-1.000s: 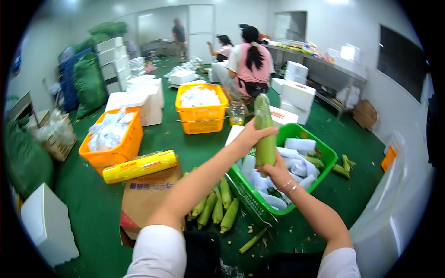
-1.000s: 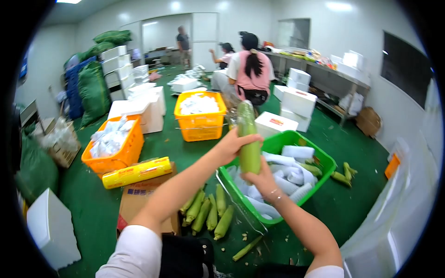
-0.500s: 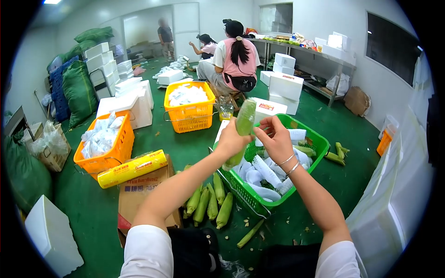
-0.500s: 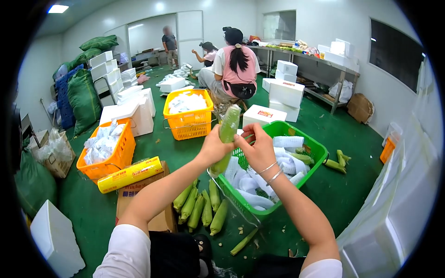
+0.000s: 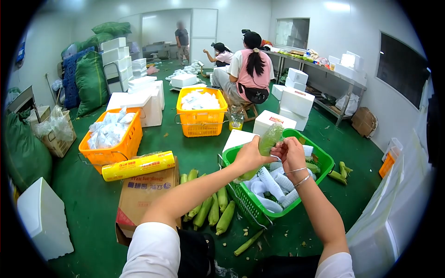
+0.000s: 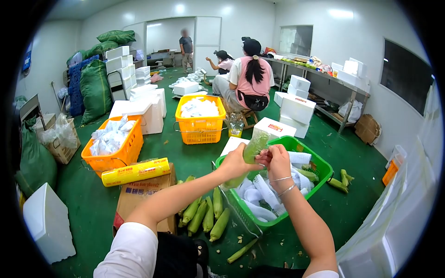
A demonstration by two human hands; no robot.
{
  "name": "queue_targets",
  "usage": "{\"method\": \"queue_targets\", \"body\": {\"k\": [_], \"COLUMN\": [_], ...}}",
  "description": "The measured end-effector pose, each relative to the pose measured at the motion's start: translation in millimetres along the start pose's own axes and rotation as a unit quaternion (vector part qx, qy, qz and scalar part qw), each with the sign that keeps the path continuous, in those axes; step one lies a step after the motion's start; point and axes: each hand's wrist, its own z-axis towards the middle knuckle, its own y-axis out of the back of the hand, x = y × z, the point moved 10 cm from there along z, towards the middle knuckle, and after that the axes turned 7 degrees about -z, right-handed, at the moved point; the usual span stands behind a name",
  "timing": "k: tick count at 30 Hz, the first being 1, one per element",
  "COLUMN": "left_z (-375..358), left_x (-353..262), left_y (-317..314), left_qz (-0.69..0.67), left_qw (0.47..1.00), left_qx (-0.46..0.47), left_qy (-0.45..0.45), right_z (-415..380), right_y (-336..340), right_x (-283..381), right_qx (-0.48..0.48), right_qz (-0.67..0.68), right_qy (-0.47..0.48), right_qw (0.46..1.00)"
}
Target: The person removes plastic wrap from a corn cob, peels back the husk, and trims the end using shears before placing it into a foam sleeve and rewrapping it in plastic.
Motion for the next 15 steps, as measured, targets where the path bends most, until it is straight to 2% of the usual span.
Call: {"method": "queue_targets", "body": {"k": [4,9,12,14,15], "left_z": [-8,-13,-18,-24,-23], "left_x": [1,11,22,22,25], "left_y": [0,-5,-17,-35,-37], "left_qz": [0.021,0.076,0.084,0.090,0.088], "left_qw": [1.000,0.997,0.994,0.987,0.987], "left_qx": [0.001,0.024,0.066,0.132,0.131], "left_qy": [0.010,0.012,0.018,-0.036,-0.036], "right_z": [-6,-17,-17,-21,-24], "right_y": [-10,-30,-40,-47,-53], "right_x": [-4,0,10,19,18], "right_qx": [0.008,0.024,0.066,0.082,0.106], "right_qz": [0.015,0.009,-0.018,-0.041,-0.063], "right_qy": [-0.017,0.009,0.044,0.074,0.066], "right_qw": [1.000,1.000,0.997,0.993,0.990]}}
